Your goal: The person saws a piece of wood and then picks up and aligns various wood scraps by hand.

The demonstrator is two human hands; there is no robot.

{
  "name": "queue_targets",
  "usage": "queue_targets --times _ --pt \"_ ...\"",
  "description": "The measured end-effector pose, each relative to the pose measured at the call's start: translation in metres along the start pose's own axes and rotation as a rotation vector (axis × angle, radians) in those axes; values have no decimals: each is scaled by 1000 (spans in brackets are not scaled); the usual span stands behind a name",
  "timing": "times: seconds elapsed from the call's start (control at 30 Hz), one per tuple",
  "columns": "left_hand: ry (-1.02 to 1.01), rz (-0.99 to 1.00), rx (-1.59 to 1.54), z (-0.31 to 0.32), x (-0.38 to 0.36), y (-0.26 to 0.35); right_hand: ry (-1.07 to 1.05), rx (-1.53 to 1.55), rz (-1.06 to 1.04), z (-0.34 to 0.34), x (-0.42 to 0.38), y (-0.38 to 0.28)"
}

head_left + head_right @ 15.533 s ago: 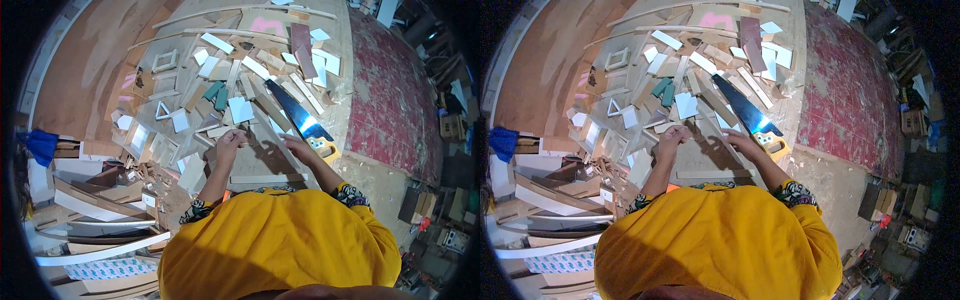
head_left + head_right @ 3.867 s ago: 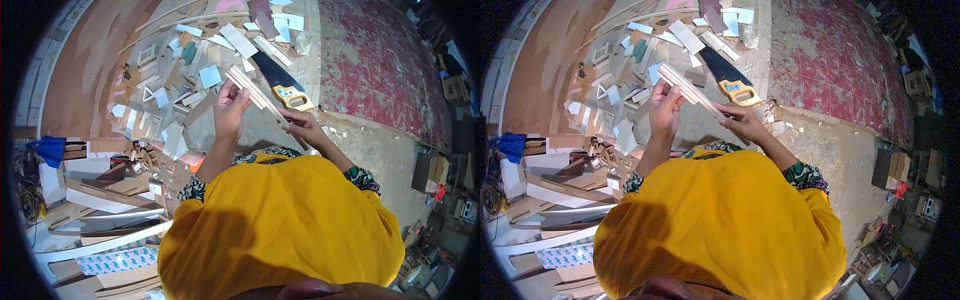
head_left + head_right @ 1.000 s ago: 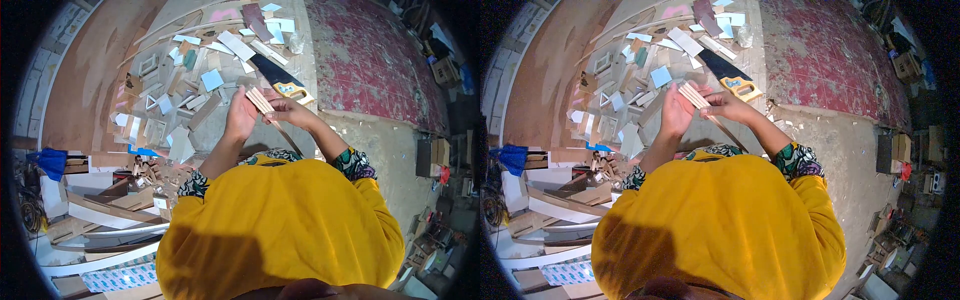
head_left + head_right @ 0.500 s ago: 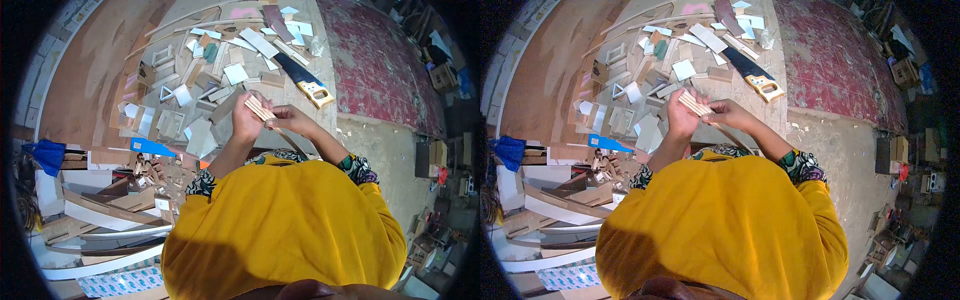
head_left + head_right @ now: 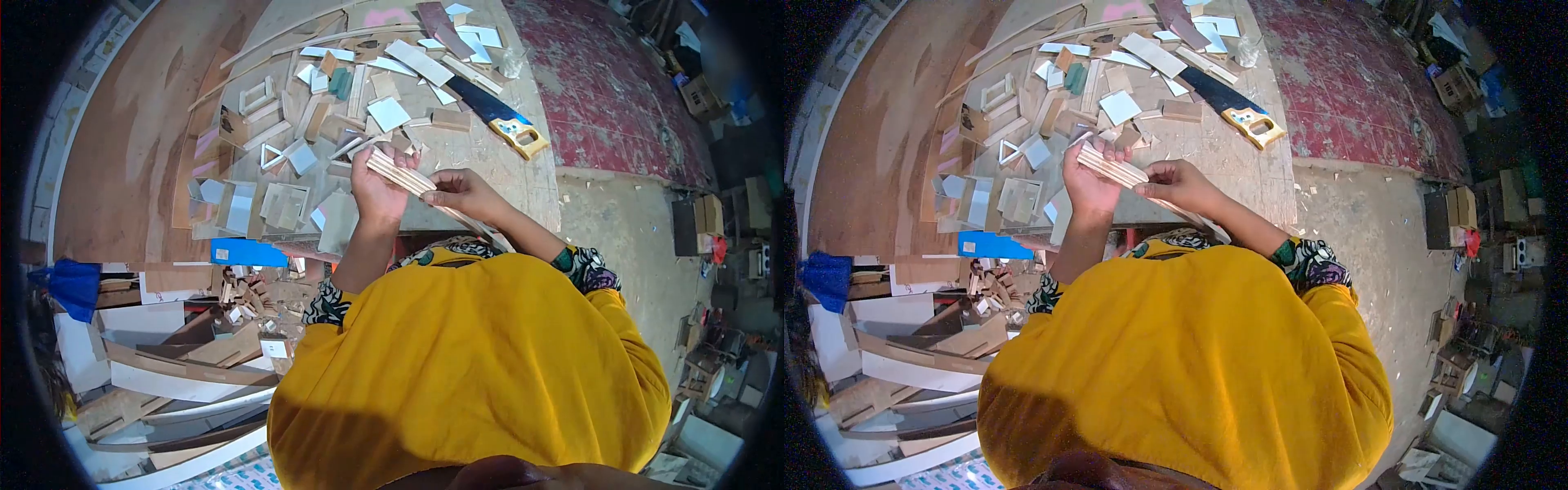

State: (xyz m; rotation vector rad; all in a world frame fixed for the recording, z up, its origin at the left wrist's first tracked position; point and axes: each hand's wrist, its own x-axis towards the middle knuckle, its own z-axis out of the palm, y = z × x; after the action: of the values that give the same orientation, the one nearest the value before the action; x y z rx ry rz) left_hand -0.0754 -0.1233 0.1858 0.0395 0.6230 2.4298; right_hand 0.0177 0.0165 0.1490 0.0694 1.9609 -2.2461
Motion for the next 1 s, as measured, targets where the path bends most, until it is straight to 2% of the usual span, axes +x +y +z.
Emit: queue_targets --times 0.17,0.4,0.5,0.57,0.67,0.93,1.0 --pt "34 -34 -22 -12 3 3 97 -24 -14 15 -2 2" --pt "-17 -46 44 -5 -3 11 87 63 35 24 -3 -4" --pt "-49 -20 85 -3 -6 14 61 77 -32 32 -3 -6" --pt "-48 -13 88 -5 -8 15 117 146 -103 40 -3 -11" --pt "-52 -3 91 -5 -11 19 63 124 -44 36 1 -6" --pt "-105 1 87 -16 -13 25 6 66 -61 39 7 -3" --pt "-183 22 94 -14 -18 27 -1 98 -66 40 7 -4"
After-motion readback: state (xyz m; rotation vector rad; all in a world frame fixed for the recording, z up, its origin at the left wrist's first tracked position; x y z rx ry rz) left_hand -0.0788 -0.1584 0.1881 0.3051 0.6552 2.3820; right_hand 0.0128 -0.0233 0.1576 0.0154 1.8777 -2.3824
